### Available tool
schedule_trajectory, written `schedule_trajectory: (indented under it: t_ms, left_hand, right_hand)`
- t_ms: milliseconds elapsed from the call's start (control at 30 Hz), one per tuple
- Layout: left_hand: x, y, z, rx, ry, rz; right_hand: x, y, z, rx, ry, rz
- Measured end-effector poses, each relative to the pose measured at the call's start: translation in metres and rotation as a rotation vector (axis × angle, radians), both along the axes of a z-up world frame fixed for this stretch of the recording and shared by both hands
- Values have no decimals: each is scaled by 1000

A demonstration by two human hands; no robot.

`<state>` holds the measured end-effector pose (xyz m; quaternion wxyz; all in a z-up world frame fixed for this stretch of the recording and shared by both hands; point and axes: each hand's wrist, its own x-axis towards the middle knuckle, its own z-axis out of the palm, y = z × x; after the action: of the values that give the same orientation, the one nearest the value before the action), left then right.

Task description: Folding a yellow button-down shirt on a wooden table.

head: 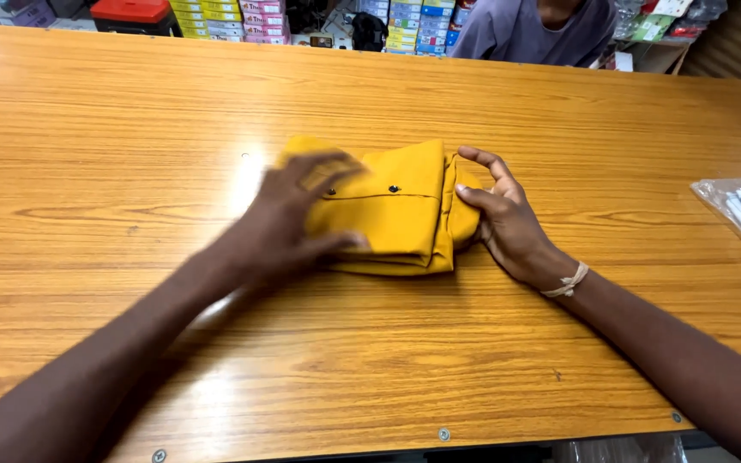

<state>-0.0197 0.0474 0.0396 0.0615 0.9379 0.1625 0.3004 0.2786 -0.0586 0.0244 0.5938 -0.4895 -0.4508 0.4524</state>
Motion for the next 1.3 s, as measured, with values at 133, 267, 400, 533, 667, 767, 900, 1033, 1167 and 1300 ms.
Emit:
schedule_trajectory:
  t_ms: [133, 267, 400, 533, 667, 767, 900, 1033, 1167, 1300]
  left_hand:
    - [12, -38, -5, 81, 5, -191]
    - [14, -32, -19, 45, 26, -222]
    - [14, -27, -21, 69, 30, -233]
    - [12, -26, -17, 36, 41, -235]
    - [10, -20, -14, -22, 84, -158]
    - [10, -19, -14, -6, 141, -155]
    - [14, -25, -24, 51, 213, -186]
    - [15, -27, -24, 107, 199, -172]
    - [15, -23, -22, 66, 212, -134]
    - [12, -22, -19, 30, 208, -181]
  right_hand:
    - [-4, -1, 4, 49, 108, 80]
    - [-7, -3, 0, 48, 128, 140]
    - [-4, -1, 0, 38, 34, 133]
    - [-5, -4, -2, 29, -110, 39]
    - [-1, -7, 0, 121, -309, -92]
    - [10, -4, -9, 244, -435, -172]
    - [9, -8, -9, 446, -823, -247]
    - [-10, -9, -4, 547, -1204, -172]
    - [-11, -8, -11, 470, -1334, -10]
    - [-13, -8, -8, 349, -1294, -11]
